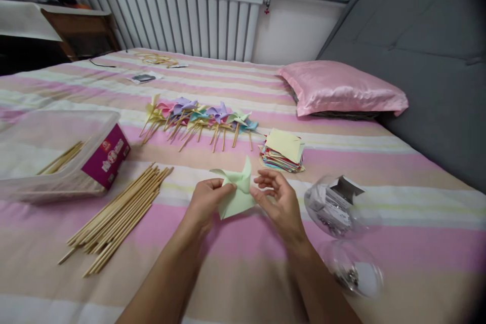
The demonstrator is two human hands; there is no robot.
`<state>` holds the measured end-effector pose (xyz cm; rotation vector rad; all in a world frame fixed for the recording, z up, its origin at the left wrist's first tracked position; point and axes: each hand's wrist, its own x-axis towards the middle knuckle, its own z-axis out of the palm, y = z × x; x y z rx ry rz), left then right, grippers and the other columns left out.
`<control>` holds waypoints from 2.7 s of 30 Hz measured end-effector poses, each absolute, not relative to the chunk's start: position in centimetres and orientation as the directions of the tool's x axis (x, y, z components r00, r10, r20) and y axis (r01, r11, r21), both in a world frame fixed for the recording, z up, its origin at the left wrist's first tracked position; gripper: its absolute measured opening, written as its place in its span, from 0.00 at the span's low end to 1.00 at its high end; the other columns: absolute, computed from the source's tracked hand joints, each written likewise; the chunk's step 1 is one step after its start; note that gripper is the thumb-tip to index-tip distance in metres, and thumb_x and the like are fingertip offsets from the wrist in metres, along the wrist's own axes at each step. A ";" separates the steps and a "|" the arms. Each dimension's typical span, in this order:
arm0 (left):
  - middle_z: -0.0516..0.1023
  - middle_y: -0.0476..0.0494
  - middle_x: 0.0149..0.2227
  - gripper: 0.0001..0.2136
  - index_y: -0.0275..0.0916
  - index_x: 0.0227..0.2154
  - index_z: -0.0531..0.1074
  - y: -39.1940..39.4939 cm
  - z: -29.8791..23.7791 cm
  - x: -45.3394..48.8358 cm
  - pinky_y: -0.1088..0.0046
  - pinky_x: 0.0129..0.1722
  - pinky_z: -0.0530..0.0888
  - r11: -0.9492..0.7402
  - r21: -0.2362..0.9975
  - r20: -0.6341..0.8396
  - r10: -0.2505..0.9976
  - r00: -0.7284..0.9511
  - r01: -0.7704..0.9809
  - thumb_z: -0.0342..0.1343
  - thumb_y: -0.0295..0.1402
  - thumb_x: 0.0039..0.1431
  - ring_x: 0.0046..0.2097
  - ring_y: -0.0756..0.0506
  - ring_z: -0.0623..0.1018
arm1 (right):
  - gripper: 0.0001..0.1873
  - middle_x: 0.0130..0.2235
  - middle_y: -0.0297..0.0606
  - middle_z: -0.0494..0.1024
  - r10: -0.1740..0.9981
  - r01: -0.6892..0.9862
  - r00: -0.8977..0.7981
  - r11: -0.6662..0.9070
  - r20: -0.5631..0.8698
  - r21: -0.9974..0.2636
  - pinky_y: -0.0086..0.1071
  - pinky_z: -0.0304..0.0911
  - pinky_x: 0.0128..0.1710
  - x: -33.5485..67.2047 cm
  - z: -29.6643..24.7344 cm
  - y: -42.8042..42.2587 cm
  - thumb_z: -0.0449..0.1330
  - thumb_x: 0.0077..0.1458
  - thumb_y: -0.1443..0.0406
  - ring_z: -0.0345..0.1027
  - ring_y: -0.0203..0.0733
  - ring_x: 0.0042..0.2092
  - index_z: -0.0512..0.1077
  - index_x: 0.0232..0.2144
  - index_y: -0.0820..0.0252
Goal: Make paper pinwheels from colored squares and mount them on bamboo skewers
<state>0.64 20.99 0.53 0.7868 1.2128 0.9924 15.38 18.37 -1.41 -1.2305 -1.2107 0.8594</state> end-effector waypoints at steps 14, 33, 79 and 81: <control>0.74 0.47 0.19 0.07 0.33 0.21 0.73 21.5 0.2 -0.7 0.75 0.24 0.66 0.384 0.796 -0.435 0.900 -0.001 -0.467 0.63 0.28 0.36 0.22 0.49 0.71 | 0.13 0.35 0.35 0.80 0.919 0.286 -0.134 0.394 0.371 -0.873 0.29 0.66 0.30 13.7 -1.7 17.4 0.58 0.52 0.69 0.71 0.35 0.29 0.76 0.40 0.52; 0.67 0.52 0.13 0.10 0.34 0.13 0.67 20.3 0.6 1.3 0.79 0.17 0.56 0.266 0.907 -0.314 0.944 -0.103 -0.328 0.62 0.32 0.38 0.16 0.55 0.62 | 0.09 0.28 0.37 0.75 0.962 0.158 0.179 0.177 0.204 -0.971 0.29 0.65 0.29 13.0 -2.1 17.6 0.61 0.50 0.59 0.70 0.38 0.30 0.76 0.27 0.59; 0.70 0.49 0.19 0.10 0.32 0.19 0.76 20.2 -0.3 2.1 0.78 0.23 0.58 0.183 0.974 -0.187 0.982 -0.017 -0.137 0.64 0.36 0.39 0.23 0.53 0.64 | 0.11 0.45 0.46 0.72 0.870 0.410 0.357 0.181 0.340 -0.894 0.26 0.65 0.23 13.6 -2.2 17.9 0.60 0.50 0.60 0.70 0.38 0.34 0.74 0.22 0.62; 0.71 0.49 0.19 0.10 0.33 0.19 0.76 20.2 -0.4 2.0 0.78 0.23 0.59 0.180 0.974 -0.182 0.983 -0.006 -0.138 0.64 0.36 0.38 0.23 0.52 0.65 | 0.11 0.45 0.46 0.71 0.877 0.404 0.351 0.176 0.329 -0.898 0.26 0.65 0.23 13.6 -2.2 17.9 0.60 0.50 0.60 0.70 0.38 0.35 0.75 0.23 0.62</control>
